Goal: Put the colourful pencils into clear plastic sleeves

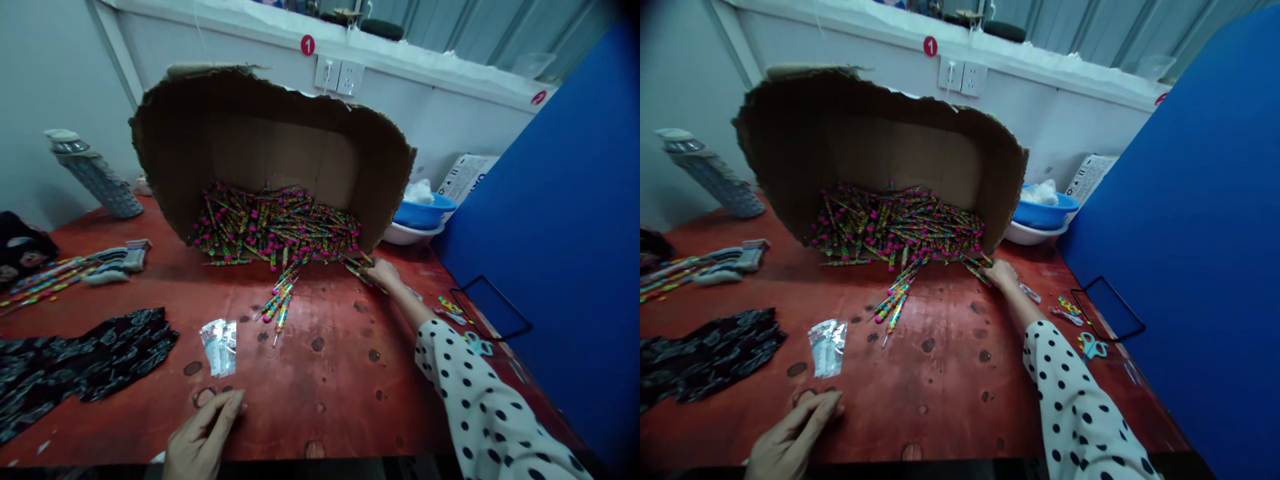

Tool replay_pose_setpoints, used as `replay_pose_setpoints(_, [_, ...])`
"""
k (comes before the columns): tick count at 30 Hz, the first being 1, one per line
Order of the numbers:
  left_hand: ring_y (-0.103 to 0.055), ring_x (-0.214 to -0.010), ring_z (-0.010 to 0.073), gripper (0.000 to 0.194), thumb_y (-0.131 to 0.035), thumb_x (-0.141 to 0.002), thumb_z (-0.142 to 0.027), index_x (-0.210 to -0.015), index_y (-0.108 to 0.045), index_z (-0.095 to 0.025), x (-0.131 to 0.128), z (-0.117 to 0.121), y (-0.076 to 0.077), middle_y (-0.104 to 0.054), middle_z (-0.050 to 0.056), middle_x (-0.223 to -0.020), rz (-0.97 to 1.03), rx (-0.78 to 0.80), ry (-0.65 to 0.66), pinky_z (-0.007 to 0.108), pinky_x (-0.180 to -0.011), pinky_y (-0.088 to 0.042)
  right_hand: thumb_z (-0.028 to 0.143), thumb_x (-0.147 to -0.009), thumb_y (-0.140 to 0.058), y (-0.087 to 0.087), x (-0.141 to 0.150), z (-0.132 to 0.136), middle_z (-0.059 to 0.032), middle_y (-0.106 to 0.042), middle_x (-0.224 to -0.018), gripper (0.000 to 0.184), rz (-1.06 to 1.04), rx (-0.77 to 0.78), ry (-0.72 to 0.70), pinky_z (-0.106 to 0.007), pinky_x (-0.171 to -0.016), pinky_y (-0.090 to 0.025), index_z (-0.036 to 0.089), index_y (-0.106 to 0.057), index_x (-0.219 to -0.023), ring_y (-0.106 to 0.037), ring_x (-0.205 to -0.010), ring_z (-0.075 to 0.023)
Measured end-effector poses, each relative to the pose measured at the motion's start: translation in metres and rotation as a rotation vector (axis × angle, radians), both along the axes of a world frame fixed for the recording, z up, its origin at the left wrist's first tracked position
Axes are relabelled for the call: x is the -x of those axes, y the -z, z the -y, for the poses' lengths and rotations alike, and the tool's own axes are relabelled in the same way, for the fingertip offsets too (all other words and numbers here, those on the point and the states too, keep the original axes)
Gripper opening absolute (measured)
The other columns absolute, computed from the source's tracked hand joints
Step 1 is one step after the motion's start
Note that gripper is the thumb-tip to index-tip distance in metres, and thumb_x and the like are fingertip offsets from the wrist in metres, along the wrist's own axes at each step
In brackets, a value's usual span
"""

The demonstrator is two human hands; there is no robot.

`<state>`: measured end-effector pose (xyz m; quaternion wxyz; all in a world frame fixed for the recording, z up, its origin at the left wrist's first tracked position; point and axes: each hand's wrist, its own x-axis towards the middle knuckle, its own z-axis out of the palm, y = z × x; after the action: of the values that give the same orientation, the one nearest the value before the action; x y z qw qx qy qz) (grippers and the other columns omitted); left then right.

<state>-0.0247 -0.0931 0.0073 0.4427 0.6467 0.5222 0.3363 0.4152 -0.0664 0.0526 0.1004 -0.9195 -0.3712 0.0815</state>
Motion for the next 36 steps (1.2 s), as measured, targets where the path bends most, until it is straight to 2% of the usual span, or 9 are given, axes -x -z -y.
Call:
replay_pose_setpoints(4, [-0.067,-0.063,0.0174,0.035,-0.060,-0.063,-0.055,-0.073,-0.071,-0.023,0.001,0.000,0.005,-0.071,-0.001,-0.065,-0.022,-0.074,0.016,0.019,-0.058,-0.053,0.056,-0.065,-0.059,0.021,0.048,0.000,-0.0138,-0.064,-0.095,0.052,-0.090,-0.004,-0.053,-0.028,-0.061,-0.041,0.015,-0.059,-0.098,-0.060,-0.083,-0.0255])
replay_pose_setpoints(8, [-0.066,-0.061,0.0152,0.030,-0.058,-0.069,-0.048,-0.075,-0.070,-0.021,0.001,0.003,0.002,-0.070,-0.001,-0.065,-0.026,-0.100,0.047,0.017,-0.058,-0.051,0.055,-0.060,-0.066,0.023,0.080,0.014,-0.0052,-0.064,-0.074,0.048,-0.242,-0.016,-0.169,-0.023,-0.050,-0.038,0.017,-0.058,-0.089,-0.058,-0.061,-0.0172])
replay_pose_setpoints(12, [-0.065,-0.061,0.0138,0.026,-0.056,-0.074,-0.043,-0.076,-0.069,-0.020,0.002,0.007,0.000,-0.069,-0.001,-0.065,-0.031,-0.099,0.076,0.017,-0.059,-0.050,0.049,-0.065,-0.063,0.009,0.081,0.034,0.0013,-0.056,-0.053,0.033,-0.310,-0.030,-0.218,-0.021,-0.043,-0.030,0.017,-0.056,-0.070,-0.050,-0.047,-0.0124])
replay_pose_setpoints(15, [-0.064,-0.060,0.0128,0.024,-0.055,-0.076,-0.041,-0.077,-0.068,-0.020,0.002,0.009,0.002,-0.069,-0.002,-0.065,-0.026,-0.104,0.081,0.017,-0.059,-0.049,0.055,-0.068,-0.056,0.003,0.085,0.045,0.0008,-0.051,-0.051,0.039,-0.270,-0.036,-0.232,-0.022,-0.043,-0.025,0.018,-0.052,-0.059,-0.049,-0.049,-0.0134])
replay_pose_setpoints(19, [-0.063,-0.061,0.0124,0.022,-0.055,-0.077,-0.038,-0.079,-0.068,-0.020,0.001,0.011,0.003,-0.069,-0.002,-0.067,-0.024,-0.127,0.093,0.018,-0.060,-0.048,0.061,-0.069,-0.050,0.012,0.107,0.045,-0.0032,-0.053,-0.052,0.045,-0.132,0.076,-0.253,-0.024,-0.044,-0.023,0.019,-0.054,-0.053,-0.051,-0.051,-0.0165])
replay_pose_setpoints(24, [-0.063,-0.062,0.0124,0.021,-0.055,-0.078,-0.037,-0.078,-0.068,-0.020,0.003,0.013,0.001,-0.068,-0.002,-0.067,-0.010,-0.145,0.108,0.018,-0.059,-0.047,0.040,-0.066,-0.058,0.020,0.111,0.049,-0.0051,-0.055,-0.052,0.023,-0.043,0.144,-0.267,-0.025,-0.046,-0.025,0.019,-0.057,-0.056,-0.052,-0.050,-0.0177])
replay_pose_setpoints(31, [-0.062,-0.064,0.0121,0.020,-0.054,-0.079,-0.034,-0.077,-0.067,-0.020,0.002,0.013,0.002,-0.068,-0.002,-0.068,0.024,-0.152,0.123,0.019,-0.061,-0.046,0.029,-0.075,-0.051,0.001,0.116,0.072,-0.0006,-0.057,-0.068,0.009,-0.061,-0.012,-0.656,-0.022,-0.056,-0.031,0.020,-0.053,-0.074,-0.051,-0.062,-0.0139])
replay_pose_setpoints(33, [-0.061,-0.064,0.0120,0.020,-0.053,-0.080,-0.034,-0.077,-0.067,-0.020,0.002,0.014,0.002,-0.067,-0.002,-0.068,0.026,-0.149,0.128,0.019,-0.061,-0.045,0.040,-0.078,-0.049,0.001,0.128,0.068,0.0000,-0.054,-0.064,0.022,-0.129,-0.018,-0.633,-0.022,-0.053,-0.030,0.019,-0.053,-0.070,-0.049,-0.059,-0.0137])
replay_pose_setpoints(36, [-0.061,-0.064,0.0119,0.019,-0.053,-0.080,-0.034,-0.078,-0.066,-0.020,0.003,0.015,0.002,-0.067,-0.002,-0.068,0.026,-0.162,0.134,0.019,-0.061,-0.045,0.057,-0.073,-0.049,0.006,0.147,0.059,0.0012,-0.049,-0.054,0.040,-0.193,0.084,-0.422,-0.022,-0.046,-0.025,0.018,-0.054,-0.063,-0.049,-0.053,-0.0140])
